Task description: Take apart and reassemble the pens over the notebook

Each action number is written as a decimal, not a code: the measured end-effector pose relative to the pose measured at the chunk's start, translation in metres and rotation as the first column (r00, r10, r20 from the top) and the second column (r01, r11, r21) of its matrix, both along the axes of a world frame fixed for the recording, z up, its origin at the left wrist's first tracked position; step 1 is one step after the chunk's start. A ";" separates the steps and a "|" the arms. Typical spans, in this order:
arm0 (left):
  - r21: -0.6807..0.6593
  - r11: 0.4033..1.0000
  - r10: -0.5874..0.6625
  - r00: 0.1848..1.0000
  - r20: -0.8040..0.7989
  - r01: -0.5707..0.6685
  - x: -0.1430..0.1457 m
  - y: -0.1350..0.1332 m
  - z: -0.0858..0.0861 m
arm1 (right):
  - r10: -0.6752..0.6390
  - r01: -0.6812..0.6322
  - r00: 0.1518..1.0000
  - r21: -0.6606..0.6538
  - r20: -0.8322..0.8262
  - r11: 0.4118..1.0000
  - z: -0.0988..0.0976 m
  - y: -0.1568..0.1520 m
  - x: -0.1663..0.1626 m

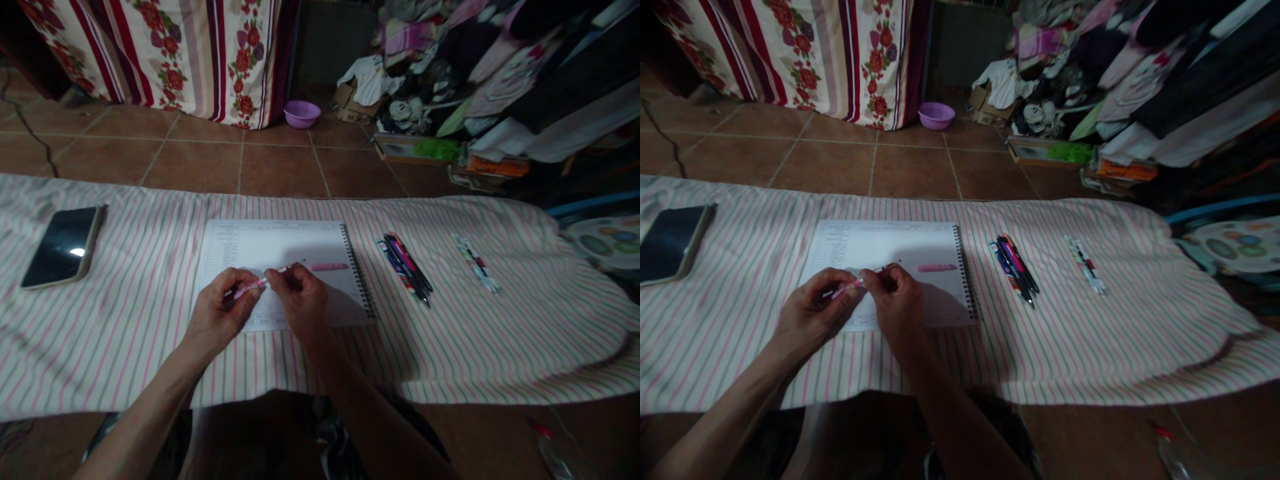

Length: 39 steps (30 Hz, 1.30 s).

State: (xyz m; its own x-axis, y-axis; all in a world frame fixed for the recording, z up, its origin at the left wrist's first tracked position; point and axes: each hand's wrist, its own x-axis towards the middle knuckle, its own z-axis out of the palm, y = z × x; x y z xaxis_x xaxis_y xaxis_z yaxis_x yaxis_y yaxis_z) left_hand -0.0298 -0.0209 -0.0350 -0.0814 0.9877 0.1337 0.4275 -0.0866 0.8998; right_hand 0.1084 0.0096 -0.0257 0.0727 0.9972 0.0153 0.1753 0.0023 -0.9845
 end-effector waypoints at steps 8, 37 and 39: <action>-0.021 1.000 -0.001 0.998 0.059 0.002 -0.001 0.000 -0.002 | 0.056 -0.062 0.993 -0.048 -0.103 0.997 -0.002 0.000 -0.001; -0.096 0.995 0.007 0.926 0.376 0.032 0.003 0.002 -0.005 | 0.081 -0.091 0.984 -0.060 -0.157 0.994 -0.003 0.001 -0.005; -0.102 0.994 0.014 0.910 0.415 0.031 0.003 0.003 -0.004 | 0.097 -0.109 0.977 -0.051 -0.190 0.993 -0.005 0.001 -0.006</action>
